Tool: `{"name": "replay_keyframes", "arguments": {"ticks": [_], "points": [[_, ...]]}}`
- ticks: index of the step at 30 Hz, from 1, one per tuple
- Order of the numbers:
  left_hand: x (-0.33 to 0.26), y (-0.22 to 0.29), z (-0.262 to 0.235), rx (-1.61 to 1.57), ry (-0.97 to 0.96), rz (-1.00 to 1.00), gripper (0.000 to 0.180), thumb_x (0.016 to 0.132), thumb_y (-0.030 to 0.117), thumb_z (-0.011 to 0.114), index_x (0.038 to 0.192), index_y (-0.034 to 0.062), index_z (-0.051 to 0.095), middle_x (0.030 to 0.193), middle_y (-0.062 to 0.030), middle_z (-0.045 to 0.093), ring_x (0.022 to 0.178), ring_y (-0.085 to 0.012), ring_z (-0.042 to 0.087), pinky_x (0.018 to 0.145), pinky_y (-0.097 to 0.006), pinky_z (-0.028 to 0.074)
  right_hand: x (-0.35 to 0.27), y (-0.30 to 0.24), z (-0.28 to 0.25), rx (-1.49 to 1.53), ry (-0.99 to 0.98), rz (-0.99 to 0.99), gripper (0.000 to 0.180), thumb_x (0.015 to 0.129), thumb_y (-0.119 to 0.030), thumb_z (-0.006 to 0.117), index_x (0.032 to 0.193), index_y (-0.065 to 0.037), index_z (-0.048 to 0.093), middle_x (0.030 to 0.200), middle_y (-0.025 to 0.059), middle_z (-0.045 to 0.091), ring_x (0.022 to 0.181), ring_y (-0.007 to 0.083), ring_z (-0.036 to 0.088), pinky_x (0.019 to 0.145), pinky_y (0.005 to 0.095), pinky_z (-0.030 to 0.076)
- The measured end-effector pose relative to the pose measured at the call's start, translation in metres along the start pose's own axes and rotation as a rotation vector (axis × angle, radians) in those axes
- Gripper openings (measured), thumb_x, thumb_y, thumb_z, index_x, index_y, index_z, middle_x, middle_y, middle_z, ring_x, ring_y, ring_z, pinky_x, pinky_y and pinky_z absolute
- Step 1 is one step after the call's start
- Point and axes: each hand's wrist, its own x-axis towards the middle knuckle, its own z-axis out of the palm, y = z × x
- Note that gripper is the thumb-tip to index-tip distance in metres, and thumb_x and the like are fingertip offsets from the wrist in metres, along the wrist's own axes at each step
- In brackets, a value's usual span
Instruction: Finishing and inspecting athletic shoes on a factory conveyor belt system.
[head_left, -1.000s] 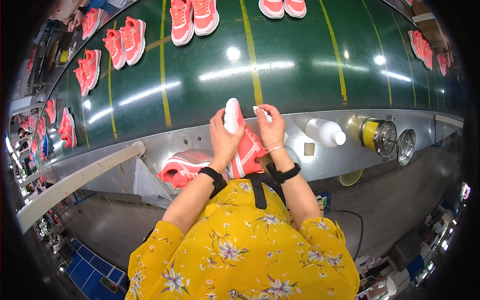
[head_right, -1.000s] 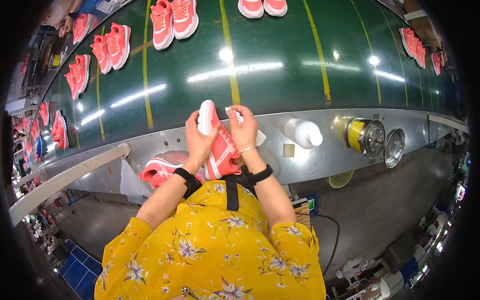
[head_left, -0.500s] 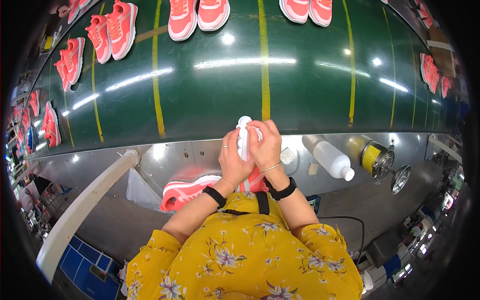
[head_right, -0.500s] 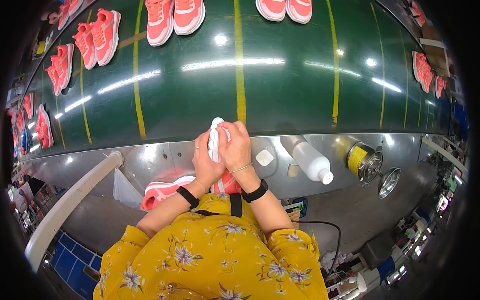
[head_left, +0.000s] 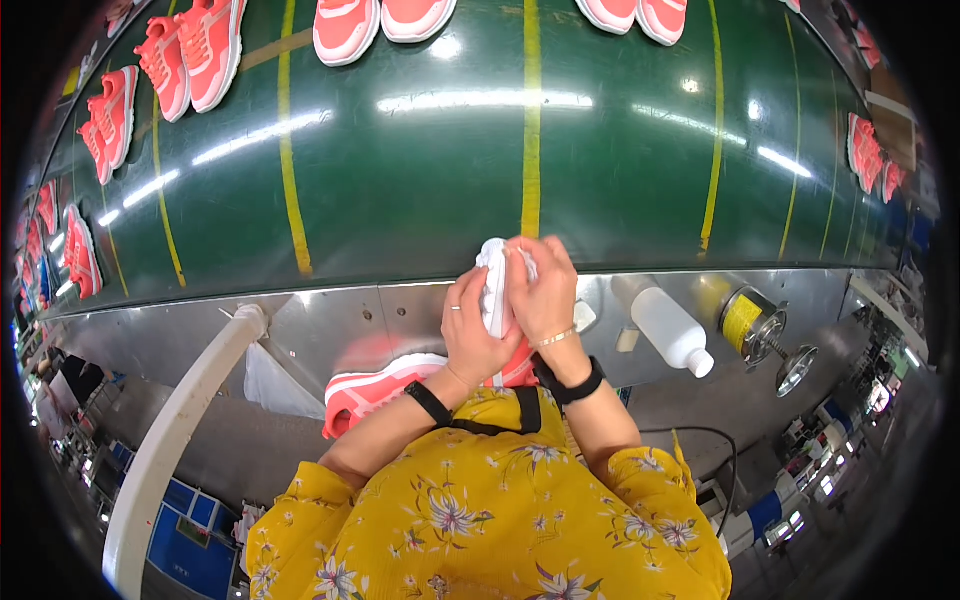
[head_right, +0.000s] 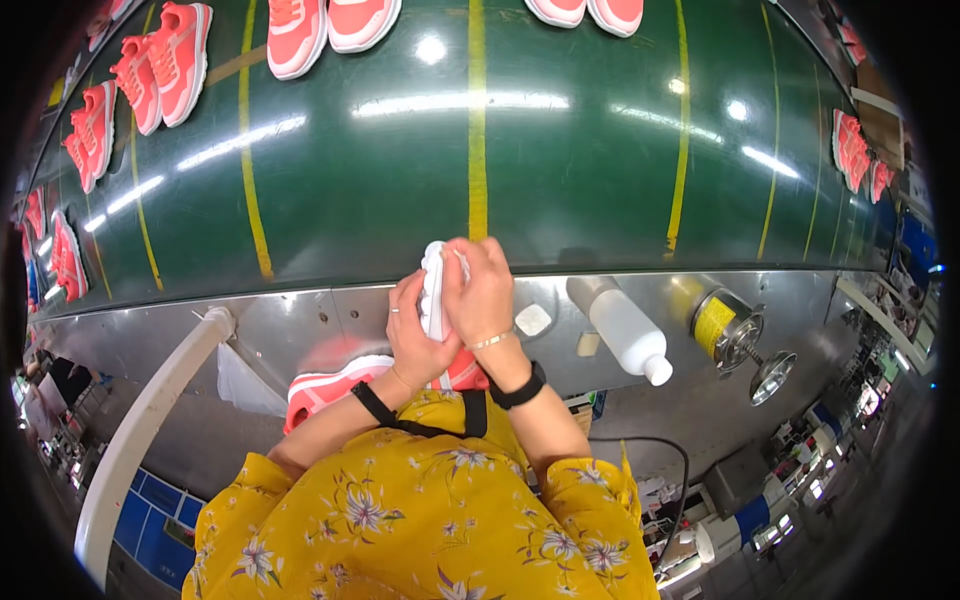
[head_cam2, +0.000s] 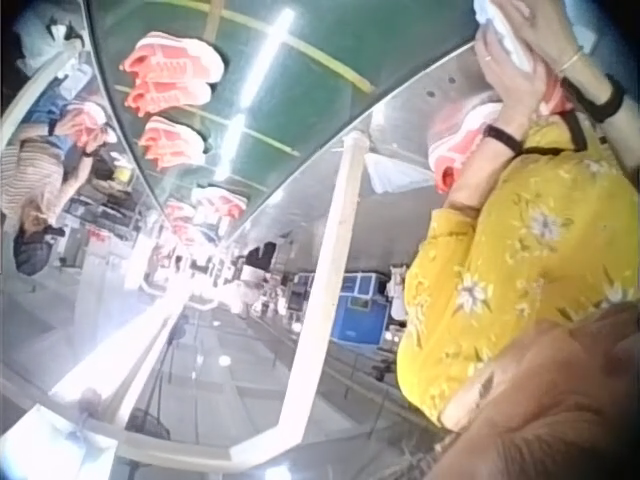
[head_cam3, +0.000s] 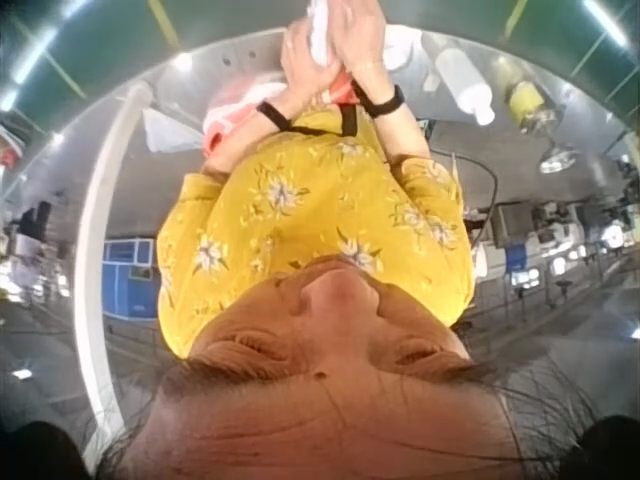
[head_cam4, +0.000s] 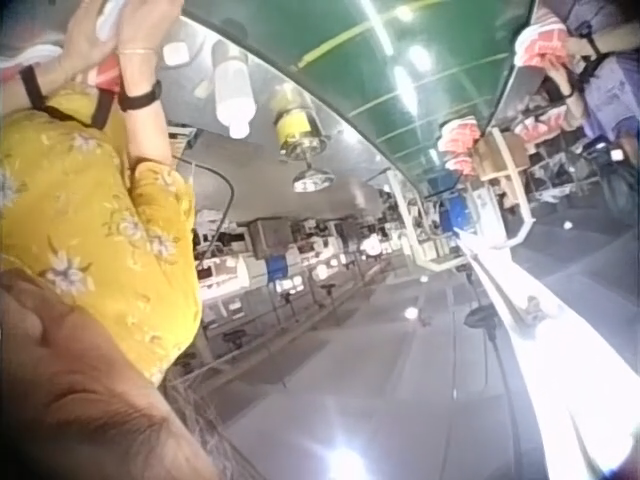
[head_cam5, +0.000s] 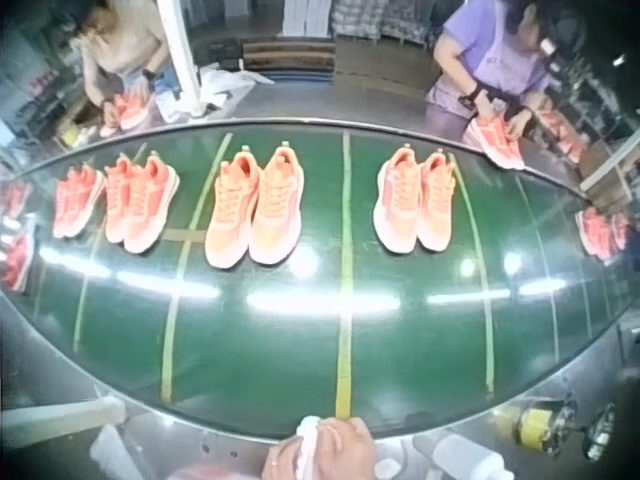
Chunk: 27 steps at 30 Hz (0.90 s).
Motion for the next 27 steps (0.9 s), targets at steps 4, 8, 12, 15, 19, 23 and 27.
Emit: {"name": "replay_keyframes", "arguments": {"ticks": [4,8,12,15,19,23,27], "points": [[-0.003,-0.003,0.001,-0.028,-0.021,-0.008,0.08,0.069,0.013,0.081,0.137,-0.0017,0.043,0.128,-0.0265,0.052,0.114,-0.0447,0.055,0.097,-0.049,0.048,-0.012,-0.007,-0.003,0.008,-0.001,0.028,0.01,0.092,-0.009,0.064,0.099,-0.002,0.068,0.089,0.0175,0.06,0.078,0.0393,0.063,0.069,0.0455,0.052],[-0.003,0.0,0.001,-0.03,-0.024,-0.03,0.078,0.07,0.012,0.08,0.137,-0.0018,0.043,0.129,-0.0264,0.052,0.116,-0.0445,0.054,0.098,-0.049,0.047,-0.007,-0.008,-0.003,-0.063,-0.003,0.031,0.009,0.09,-0.006,0.066,0.098,-0.002,0.069,0.088,0.0161,0.061,0.078,0.0366,0.064,0.068,0.043,0.052],[-0.003,-0.003,0.001,-0.036,-0.039,-0.021,0.078,0.07,0.011,0.08,0.137,-0.0019,0.042,0.13,-0.0265,0.051,0.117,-0.0444,0.053,0.098,-0.049,0.046,-0.017,-0.011,-0.004,-0.027,0.012,0.057,0.009,0.089,-0.007,0.067,0.096,-0.001,0.07,0.086,0.0167,0.062,0.077,0.0371,0.064,0.068,0.0422,0.051],[-0.004,-0.002,0.003,-0.046,-0.041,-0.036,0.079,0.07,0.011,0.08,0.138,-0.0017,0.042,0.13,-0.0266,0.051,0.117,-0.0445,0.053,0.099,-0.049,0.046,-0.001,-0.007,0.0,-0.069,0.019,0.02,0.009,0.09,-0.006,0.066,0.097,-0.001,0.069,0.086,0.0165,0.062,0.074,0.0372,0.064,0.065,0.0424,0.051],[-0.004,-0.003,0.004,-0.034,-0.031,-0.028,0.079,0.07,0.011,0.081,0.138,-0.0016,0.042,0.13,-0.0265,0.051,0.116,-0.0442,0.054,0.098,-0.048,0.046,-0.007,-0.011,-0.004,-0.095,-0.022,0.066,0.009,0.09,-0.005,0.065,0.097,-0.001,0.069,0.085,0.0171,0.062,0.074,0.0383,0.064,0.065,0.0442,0.051],[-0.003,-0.004,0.005,-0.045,-0.026,-0.015,0.08,0.07,0.012,0.082,0.138,-0.0018,0.042,0.13,-0.0263,0.051,0.116,-0.0435,0.054,0.096,-0.048,0.047,-0.008,-0.011,-0.003,-0.07,-0.016,0.032,0.008,0.09,-0.006,0.065,0.096,-0.001,0.068,0.085,0.0181,0.061,0.075,0.0398,0.063,0.066,0.0452,0.051],[-0.004,0.0,0.004,-0.018,-0.039,-0.04,0.079,0.07,0.012,0.082,0.137,-0.0016,0.042,0.13,-0.0262,0.052,0.117,-0.0433,0.054,0.097,-0.047,0.047,-0.001,-0.009,-0.002,-0.148,-0.013,0.036,0.008,0.091,-0.006,0.065,0.096,-0.001,0.068,0.086,0.0178,0.062,0.076,0.0397,0.063,0.066,0.0449,0.051]]}}
